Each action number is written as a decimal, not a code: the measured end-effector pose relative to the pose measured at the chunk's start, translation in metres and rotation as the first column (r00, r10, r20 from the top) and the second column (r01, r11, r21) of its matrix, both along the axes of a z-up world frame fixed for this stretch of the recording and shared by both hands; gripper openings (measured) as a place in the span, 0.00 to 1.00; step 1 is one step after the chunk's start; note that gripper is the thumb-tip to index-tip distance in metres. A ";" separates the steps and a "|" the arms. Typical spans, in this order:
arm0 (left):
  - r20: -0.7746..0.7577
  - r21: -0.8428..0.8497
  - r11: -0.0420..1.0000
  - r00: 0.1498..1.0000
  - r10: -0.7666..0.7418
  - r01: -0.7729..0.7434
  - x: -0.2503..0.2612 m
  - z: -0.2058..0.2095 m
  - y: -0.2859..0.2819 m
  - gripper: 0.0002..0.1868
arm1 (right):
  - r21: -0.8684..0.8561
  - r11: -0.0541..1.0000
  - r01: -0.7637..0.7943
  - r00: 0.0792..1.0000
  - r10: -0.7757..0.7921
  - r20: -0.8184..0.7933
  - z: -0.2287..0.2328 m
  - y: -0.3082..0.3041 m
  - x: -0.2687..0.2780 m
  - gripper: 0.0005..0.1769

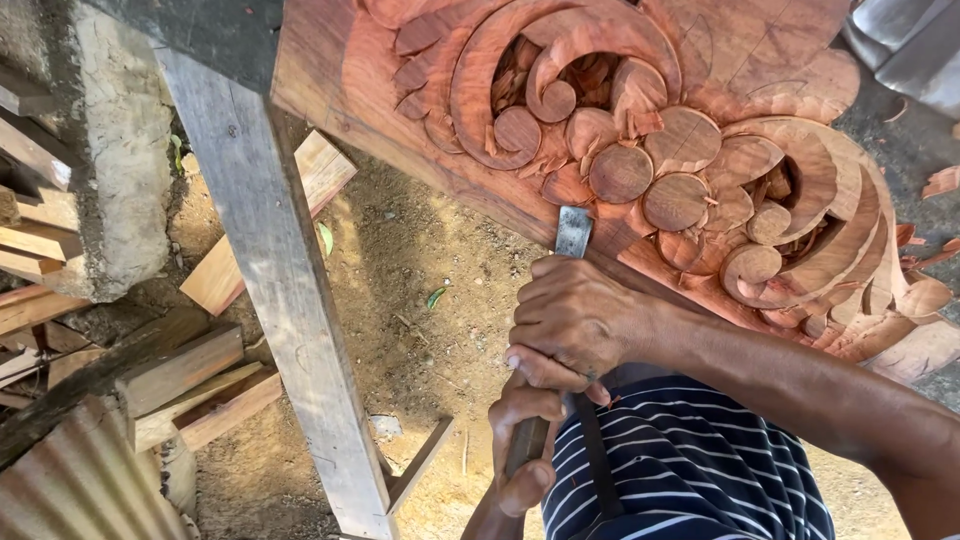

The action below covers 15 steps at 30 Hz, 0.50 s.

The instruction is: Wood carving details on an ornamental furniture piece using chisels and mallet.

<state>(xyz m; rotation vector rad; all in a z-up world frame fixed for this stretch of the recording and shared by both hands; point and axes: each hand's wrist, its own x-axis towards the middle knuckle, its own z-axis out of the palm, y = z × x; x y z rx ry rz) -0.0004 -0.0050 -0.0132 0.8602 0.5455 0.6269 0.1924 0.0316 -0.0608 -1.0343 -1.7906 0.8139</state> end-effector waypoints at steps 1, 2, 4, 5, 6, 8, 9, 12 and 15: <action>-0.024 0.027 1.000 1.000 -0.013 0.014 0.001 0.003 0.002 0.25 | -0.003 1.000 0.009 1.000 -0.009 -0.011 0.000 0.000 0.000 0.17; -0.047 0.052 0.998 0.999 -0.026 0.028 0.002 0.006 0.004 0.25 | -0.006 1.000 0.018 1.000 -0.018 -0.022 0.000 0.000 0.000 0.16; -0.050 0.065 0.998 0.999 0.011 -0.008 0.000 0.013 -0.003 0.25 | -0.017 1.000 -0.021 0.999 0.021 -0.041 0.001 -0.002 -0.003 0.18; -0.056 0.061 0.998 0.998 0.024 -0.020 -0.001 0.017 -0.004 0.25 | -0.045 0.998 -0.038 0.997 0.035 -0.064 0.002 -0.004 -0.004 0.19; -0.054 0.060 0.998 0.998 0.017 -0.014 0.005 0.009 0.001 0.25 | -0.046 0.998 -0.031 0.998 0.028 -0.062 -0.002 -0.001 0.000 0.19; 0.030 0.086 0.995 0.998 0.054 -0.056 0.009 0.000 0.000 0.25 | -0.031 0.999 -0.021 0.998 0.019 -0.059 -0.007 -0.002 0.000 0.21; 0.036 0.087 0.995 0.998 0.050 -0.053 0.012 -0.004 -0.007 0.25 | -0.030 0.999 -0.017 0.998 0.016 -0.054 -0.005 -0.002 0.004 0.21; 0.067 0.089 0.988 0.991 0.120 -0.126 0.030 -0.015 -0.027 0.24 | -0.030 0.998 -0.058 0.998 0.057 -0.026 -0.005 -0.002 0.015 0.22; 0.145 0.114 0.949 0.950 0.278 -0.295 0.063 -0.018 -0.047 0.26 | -0.035 0.985 -0.170 0.981 0.166 -0.104 -0.011 -0.010 0.024 0.19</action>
